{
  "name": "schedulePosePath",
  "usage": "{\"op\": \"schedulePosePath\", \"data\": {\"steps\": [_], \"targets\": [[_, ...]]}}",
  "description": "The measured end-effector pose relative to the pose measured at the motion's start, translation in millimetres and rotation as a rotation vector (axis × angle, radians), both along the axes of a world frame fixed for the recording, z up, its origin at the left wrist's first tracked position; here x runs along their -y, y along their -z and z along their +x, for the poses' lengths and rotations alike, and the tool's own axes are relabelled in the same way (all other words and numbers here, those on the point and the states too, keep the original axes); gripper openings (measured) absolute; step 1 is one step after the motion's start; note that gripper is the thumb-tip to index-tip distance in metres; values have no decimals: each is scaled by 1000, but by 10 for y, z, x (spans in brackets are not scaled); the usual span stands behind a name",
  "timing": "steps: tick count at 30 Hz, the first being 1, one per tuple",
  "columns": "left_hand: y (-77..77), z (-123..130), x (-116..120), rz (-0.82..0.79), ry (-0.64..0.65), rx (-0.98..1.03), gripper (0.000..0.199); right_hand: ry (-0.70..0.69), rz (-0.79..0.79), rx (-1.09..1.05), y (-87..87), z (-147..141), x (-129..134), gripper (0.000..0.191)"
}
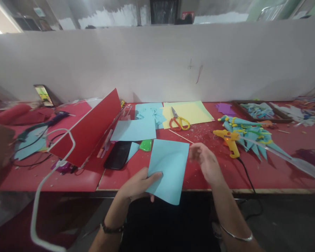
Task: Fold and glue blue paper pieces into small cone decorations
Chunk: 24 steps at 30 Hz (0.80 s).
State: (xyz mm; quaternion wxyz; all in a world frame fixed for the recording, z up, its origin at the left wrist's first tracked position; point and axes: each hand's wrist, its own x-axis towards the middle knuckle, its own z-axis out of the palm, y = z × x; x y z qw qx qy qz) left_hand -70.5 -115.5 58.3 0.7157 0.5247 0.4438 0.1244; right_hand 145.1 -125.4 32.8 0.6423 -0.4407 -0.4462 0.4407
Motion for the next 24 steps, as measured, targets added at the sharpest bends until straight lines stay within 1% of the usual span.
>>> {"op": "schedulePosePath", "data": {"steps": [2, 3, 7, 12, 16, 19, 22, 24], "targets": [[10, 26, 1, -6, -1, -6, 41, -106, -33, 66, 24, -80, 19, 35], [16, 39, 1, -10, 0, -8, 41, -126, -63, 116, 30, -118, 25, 34], [61, 63, -3, -23, -40, -8, 39, -91, -163, 322, 36, -200, 22, 42], [116, 53, -1, 14, -58, -4, 39, -75, -169, 404, 79, -188, -17, 44], [78, 49, -35, 159, -81, -49, 35, -127, -183, 386, 89, -167, -20, 42], [46, 54, -108, 313, -71, -83, 33, -213, -176, 383, 75, -167, -14, 41], [26, 86, -175, 452, -96, -56, 34, -292, -160, 367, 64, -181, -15, 41], [14, 120, -191, 503, -121, -29, 34, -293, -157, 341, 63, -187, -18, 41]]}}
